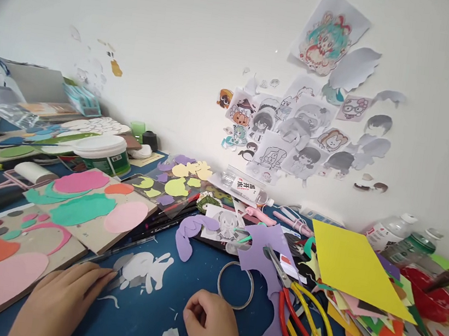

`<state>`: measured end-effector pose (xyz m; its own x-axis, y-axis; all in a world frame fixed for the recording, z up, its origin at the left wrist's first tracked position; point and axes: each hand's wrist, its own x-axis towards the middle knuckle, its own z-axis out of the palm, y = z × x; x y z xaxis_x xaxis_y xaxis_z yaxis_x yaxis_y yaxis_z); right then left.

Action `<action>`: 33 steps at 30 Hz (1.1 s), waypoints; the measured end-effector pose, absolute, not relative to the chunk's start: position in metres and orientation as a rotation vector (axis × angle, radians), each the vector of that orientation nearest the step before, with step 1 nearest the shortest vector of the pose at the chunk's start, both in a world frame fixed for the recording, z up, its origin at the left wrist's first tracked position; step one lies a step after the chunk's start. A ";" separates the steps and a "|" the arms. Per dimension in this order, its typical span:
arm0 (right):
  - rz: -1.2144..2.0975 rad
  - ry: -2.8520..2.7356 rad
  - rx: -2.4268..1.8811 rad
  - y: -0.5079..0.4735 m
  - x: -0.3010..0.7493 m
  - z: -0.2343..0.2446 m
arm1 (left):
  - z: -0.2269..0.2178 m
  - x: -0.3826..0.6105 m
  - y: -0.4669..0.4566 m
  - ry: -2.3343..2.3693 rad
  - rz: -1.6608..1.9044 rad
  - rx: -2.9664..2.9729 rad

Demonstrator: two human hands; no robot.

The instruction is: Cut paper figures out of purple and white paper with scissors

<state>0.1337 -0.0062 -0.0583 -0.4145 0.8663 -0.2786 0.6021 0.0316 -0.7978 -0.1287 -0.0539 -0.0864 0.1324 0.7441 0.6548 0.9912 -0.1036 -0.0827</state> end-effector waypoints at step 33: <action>1.142 -2.232 -1.497 -0.006 0.131 -0.058 | -0.092 -0.126 -0.049 -1.814 -0.634 -1.816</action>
<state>0.1315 -0.0064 -0.0576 -0.4565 0.8600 -0.2278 0.6880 0.1789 -0.7033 -0.1265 -0.0485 -0.0917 0.0073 0.7710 0.6368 0.9998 0.0059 -0.0187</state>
